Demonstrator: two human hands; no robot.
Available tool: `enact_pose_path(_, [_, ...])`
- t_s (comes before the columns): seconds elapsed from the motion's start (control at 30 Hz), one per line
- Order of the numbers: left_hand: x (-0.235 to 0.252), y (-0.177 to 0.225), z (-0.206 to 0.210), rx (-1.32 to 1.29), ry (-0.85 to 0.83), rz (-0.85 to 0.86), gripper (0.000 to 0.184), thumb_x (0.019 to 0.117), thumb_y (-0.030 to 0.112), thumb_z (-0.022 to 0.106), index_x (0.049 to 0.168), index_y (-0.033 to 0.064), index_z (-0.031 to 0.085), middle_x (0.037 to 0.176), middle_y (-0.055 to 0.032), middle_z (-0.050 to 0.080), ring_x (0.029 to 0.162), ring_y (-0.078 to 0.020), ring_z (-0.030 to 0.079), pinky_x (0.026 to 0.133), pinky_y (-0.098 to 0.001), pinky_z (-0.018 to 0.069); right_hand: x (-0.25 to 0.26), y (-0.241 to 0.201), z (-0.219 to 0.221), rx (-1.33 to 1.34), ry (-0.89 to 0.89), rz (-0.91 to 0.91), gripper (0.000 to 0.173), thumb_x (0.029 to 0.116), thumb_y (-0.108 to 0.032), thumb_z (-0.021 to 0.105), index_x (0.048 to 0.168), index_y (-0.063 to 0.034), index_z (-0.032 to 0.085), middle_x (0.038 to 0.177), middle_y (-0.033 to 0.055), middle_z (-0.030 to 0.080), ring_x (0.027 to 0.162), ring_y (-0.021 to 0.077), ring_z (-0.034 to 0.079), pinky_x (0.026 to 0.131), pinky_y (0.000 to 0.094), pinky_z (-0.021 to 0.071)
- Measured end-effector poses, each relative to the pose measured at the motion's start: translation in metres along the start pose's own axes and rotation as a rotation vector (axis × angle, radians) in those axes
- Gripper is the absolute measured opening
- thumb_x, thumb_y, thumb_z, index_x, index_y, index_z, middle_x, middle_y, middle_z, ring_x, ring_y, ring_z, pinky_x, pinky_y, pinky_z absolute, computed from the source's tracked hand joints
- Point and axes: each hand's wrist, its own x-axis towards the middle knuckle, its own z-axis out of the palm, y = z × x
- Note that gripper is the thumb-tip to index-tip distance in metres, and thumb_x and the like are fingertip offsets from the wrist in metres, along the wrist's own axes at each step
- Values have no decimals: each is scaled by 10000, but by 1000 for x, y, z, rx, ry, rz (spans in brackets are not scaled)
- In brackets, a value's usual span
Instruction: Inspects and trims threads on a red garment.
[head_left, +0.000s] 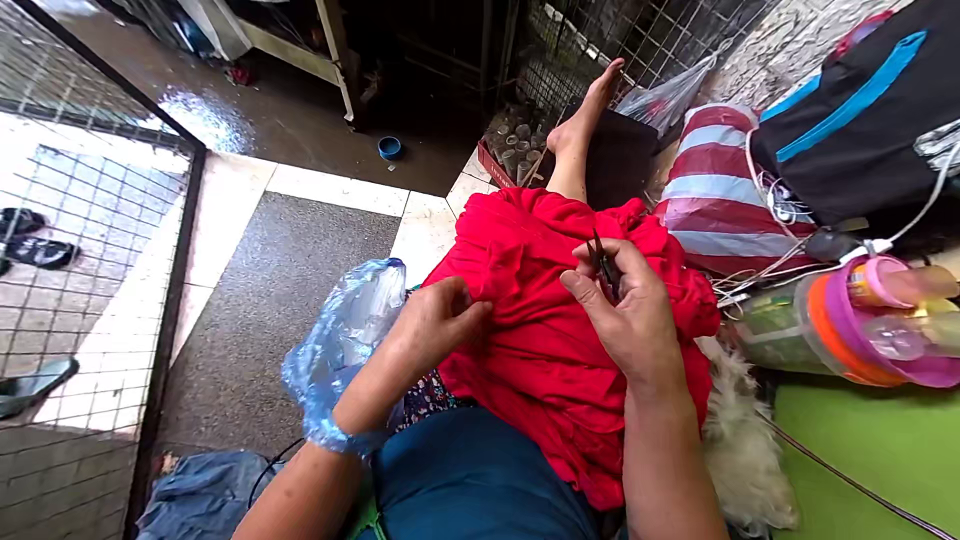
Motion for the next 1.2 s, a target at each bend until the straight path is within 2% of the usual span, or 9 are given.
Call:
enact_pose_path(0.1, [-5, -8, -3, 217, 310, 219, 382, 973, 257, 697, 1189, -47, 617, 1024, -200, 684, 781, -294, 686, 716, -512, 572, 0, -6, 7, -18, -65, 4, 306, 993, -109, 616, 1271, 18, 620, 1049, 83, 646, 841, 55, 583, 738, 193, 494])
enact_pose_path(0.17, [5, -6, 5, 249, 433, 431, 316, 981, 158, 663, 1235, -27, 631, 1090, -199, 652, 768, -217, 655, 653, -353, 566, -2, 2, 23, -9, -74, 10, 318, 980, -86, 631, 1282, 16, 618, 1045, 89, 669, 801, 49, 589, 712, 185, 499])
enact_pose_path(0.23, [18, -4, 18, 246, 420, 563, 266, 980, 86, 638, 1224, -14, 673, 1034, -186, 668, 771, -212, 660, 652, -327, 571, -8, 9, 37, -24, -46, 20, 352, 956, -68, 675, 1290, 19, 604, 1052, 110, 678, 815, 76, 612, 730, 203, 513])
enact_pose_path(0.33, [34, -14, 32, 278, 389, 561, 134, 962, 81, 656, 1034, -13, 719, 928, -172, 689, 733, -250, 658, 675, -393, 560, -17, 16, 41, -191, 43, -75, 318, 937, -59, 703, 1241, 11, 643, 1026, 130, 683, 853, 169, 656, 755, 299, 556])
enact_pose_path(0.43, [33, -22, 31, 189, 396, 535, 134, 977, 97, 647, 1000, -17, 714, 914, -129, 705, 723, -155, 655, 690, -296, 561, -23, 23, 42, -370, 94, -167, 273, 888, -16, 705, 1159, -6, 731, 1024, 156, 722, 904, 293, 713, 786, 476, 566])
enact_pose_path(0.57, [27, -26, 31, 36, 401, 529, 131, 978, 101, 653, 1008, -17, 701, 875, -83, 705, 662, -60, 655, 627, -208, 573, -25, 24, 48, -481, 124, -248, 254, 892, -17, 678, 1127, -51, 770, 1008, 144, 729, 887, 289, 712, 742, 453, 549])
enact_pose_path(0.93, [20, -27, 41, 95, 417, 635, 115, 917, 112, 708, 921, 0, 733, 901, -94, 679, 776, -72, 657, 690, -176, 551, -22, 24, 61, -594, 183, -325, 203, 903, -20, 665, 1065, -63, 781, 914, 149, 712, 807, 306, 698, 671, 425, 531])
enact_pose_path(1.1, [6, -20, 39, 194, 243, 578, 159, 906, 227, 713, 903, 76, 763, 1216, -161, 662, 1098, -254, 645, 924, -435, 526, -20, 22, 49, -434, 180, -215, 207, 923, -33, 659, 1112, -6, 741, 923, 144, 716, 821, 291, 713, 709, 439, 571])
enact_pose_path(1.2, [6, -17, 39, 299, 198, 640, 128, 918, 134, 675, 888, 31, 745, 945, -137, 707, 816, -185, 688, 757, -323, 583, -17, 20, 8, -346, 195, -75, 289, 973, -71, 634, 1238, 44, 645, 1030, 177, 704, 878, 274, 699, 768, 435, 584])
